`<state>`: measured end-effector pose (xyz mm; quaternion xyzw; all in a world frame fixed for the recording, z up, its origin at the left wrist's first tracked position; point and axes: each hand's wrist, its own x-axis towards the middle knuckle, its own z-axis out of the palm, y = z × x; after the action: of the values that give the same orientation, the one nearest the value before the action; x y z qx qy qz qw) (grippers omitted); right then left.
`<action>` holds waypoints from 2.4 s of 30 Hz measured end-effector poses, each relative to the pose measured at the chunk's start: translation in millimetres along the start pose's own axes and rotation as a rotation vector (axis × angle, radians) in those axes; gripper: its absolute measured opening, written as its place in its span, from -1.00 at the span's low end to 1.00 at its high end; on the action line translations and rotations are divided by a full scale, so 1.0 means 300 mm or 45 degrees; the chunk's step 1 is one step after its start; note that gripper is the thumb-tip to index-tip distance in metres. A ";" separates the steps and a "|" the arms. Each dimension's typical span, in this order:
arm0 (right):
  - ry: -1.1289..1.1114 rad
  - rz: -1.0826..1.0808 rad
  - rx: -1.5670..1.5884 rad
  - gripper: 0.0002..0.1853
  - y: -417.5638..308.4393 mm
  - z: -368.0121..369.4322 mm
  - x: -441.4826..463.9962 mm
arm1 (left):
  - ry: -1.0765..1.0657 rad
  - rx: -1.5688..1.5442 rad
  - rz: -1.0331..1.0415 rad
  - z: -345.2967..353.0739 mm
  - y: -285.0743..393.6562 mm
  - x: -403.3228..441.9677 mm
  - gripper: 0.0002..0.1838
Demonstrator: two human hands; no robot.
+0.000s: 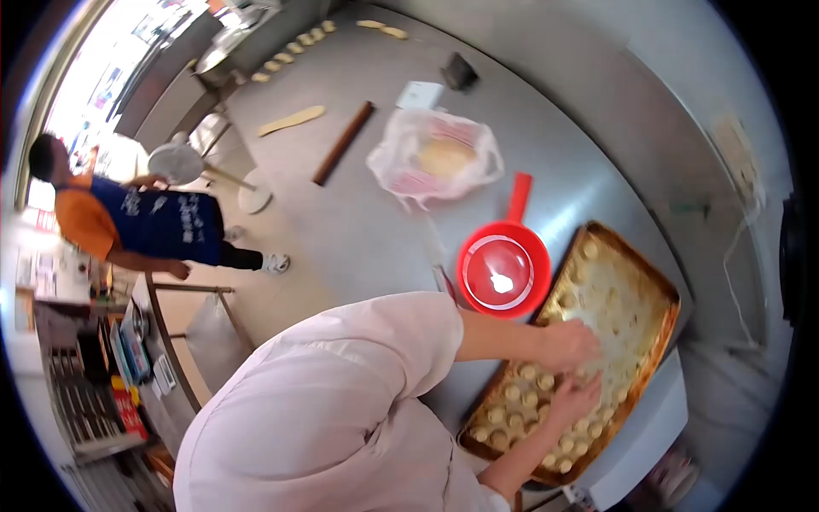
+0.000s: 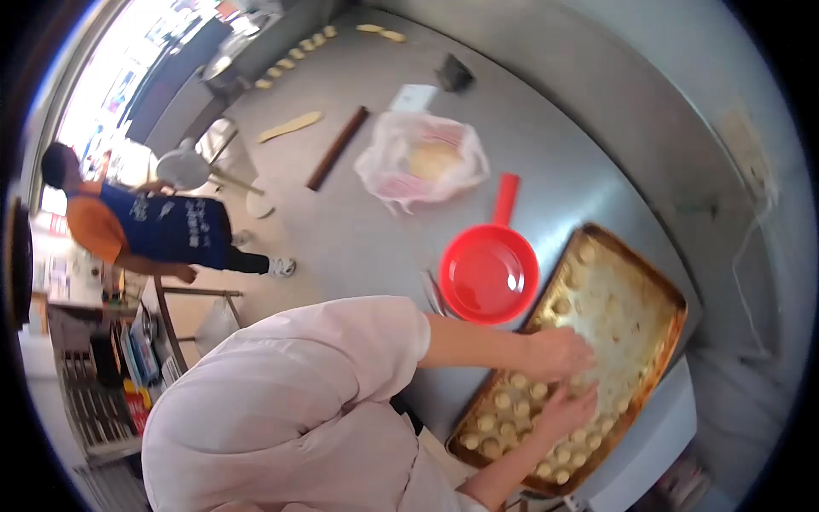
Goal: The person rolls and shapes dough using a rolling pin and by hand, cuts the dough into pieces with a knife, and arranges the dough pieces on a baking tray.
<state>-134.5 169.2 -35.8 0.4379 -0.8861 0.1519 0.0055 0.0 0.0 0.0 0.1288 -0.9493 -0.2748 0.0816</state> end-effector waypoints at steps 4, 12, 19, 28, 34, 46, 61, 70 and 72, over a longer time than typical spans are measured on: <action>0.201 -0.239 0.069 -0.42 -0.214 -0.027 -0.048 | 0.572 -0.154 0.251 -0.211 -0.146 -0.436 -0.54; 0.018 -0.715 0.486 -0.62 -0.901 0.016 -0.256 | 0.782 -0.063 -0.542 -0.360 -0.362 -1.336 -0.58; -0.458 -1.183 0.539 -0.53 -1.432 0.102 -0.494 | 0.630 0.338 -0.766 -0.280 -0.442 -1.697 -0.53; -0.735 -1.073 0.371 -0.41 -1.478 0.371 -0.609 | 0.012 0.229 -0.767 -0.184 -0.572 -1.829 -0.77; -0.731 -1.116 0.271 -0.20 -1.406 0.481 -0.662 | 0.075 0.192 -0.709 -0.179 -0.535 -1.897 -0.70; -0.808 -1.079 0.279 -0.37 -1.265 0.215 -0.691 | -0.045 0.077 -1.089 -0.145 -0.295 -1.835 -0.49; -0.685 -0.936 0.415 -0.48 -1.044 0.198 -0.705 | -0.429 0.253 -1.165 -0.297 -0.250 -1.662 -0.63; -0.558 -0.663 0.394 -0.62 -1.192 0.196 -0.697 | -0.558 0.013 -0.840 -0.470 -0.451 -1.566 -0.63; -0.593 -0.525 0.366 -0.64 -1.263 0.196 -0.677 | -0.590 -0.009 -0.784 -0.533 -0.519 -1.579 -0.59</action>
<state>292.7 94.2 -20.7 0.6271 -0.7258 0.1667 -0.2282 519.0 -69.9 9.3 0.3422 -0.8585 -0.3115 -0.2210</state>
